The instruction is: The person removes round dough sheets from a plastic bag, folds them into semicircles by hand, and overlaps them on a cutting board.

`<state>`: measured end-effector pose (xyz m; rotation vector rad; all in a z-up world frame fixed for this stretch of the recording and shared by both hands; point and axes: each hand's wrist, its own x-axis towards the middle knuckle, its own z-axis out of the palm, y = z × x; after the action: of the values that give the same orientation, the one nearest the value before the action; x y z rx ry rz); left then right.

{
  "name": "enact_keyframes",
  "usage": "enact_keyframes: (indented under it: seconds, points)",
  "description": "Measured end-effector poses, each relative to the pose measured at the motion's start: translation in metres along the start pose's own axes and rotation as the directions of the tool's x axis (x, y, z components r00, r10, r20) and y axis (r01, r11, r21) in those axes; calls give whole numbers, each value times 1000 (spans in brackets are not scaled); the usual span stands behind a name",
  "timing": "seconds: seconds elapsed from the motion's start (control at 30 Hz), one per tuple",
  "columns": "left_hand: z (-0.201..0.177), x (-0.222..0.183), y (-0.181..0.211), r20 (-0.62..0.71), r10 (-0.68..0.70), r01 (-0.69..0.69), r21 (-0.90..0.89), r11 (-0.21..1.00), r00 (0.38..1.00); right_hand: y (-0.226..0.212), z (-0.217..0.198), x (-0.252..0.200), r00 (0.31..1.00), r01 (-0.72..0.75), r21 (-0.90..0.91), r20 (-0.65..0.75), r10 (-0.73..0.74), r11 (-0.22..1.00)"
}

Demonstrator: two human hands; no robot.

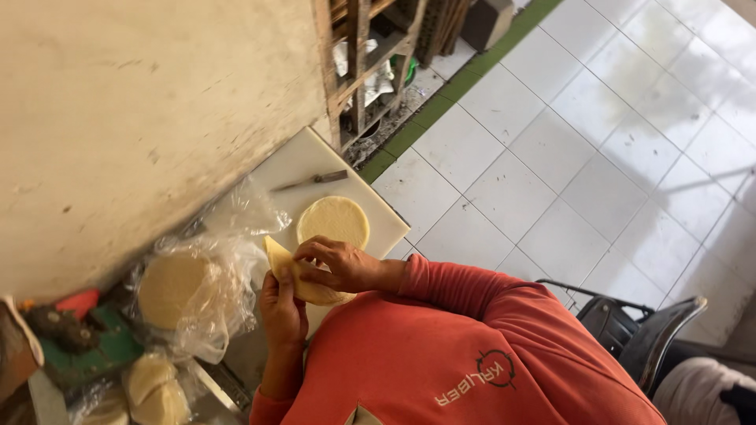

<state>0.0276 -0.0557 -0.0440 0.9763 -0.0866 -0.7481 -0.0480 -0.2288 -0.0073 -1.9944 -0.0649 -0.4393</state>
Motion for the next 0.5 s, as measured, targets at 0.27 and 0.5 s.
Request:
enact_keyframes:
  seconds: [0.27, 0.5]
  points:
    - [20, 16, -3, 129, -158, 167, -66, 984, 979, 2, -34, -18, 988, -57, -95, -145, 43, 994]
    - [39, 25, -7, 355, -158, 182, -34, 983, 922, -22, -58, -36, 978, -91, -118, -198, 66, 989]
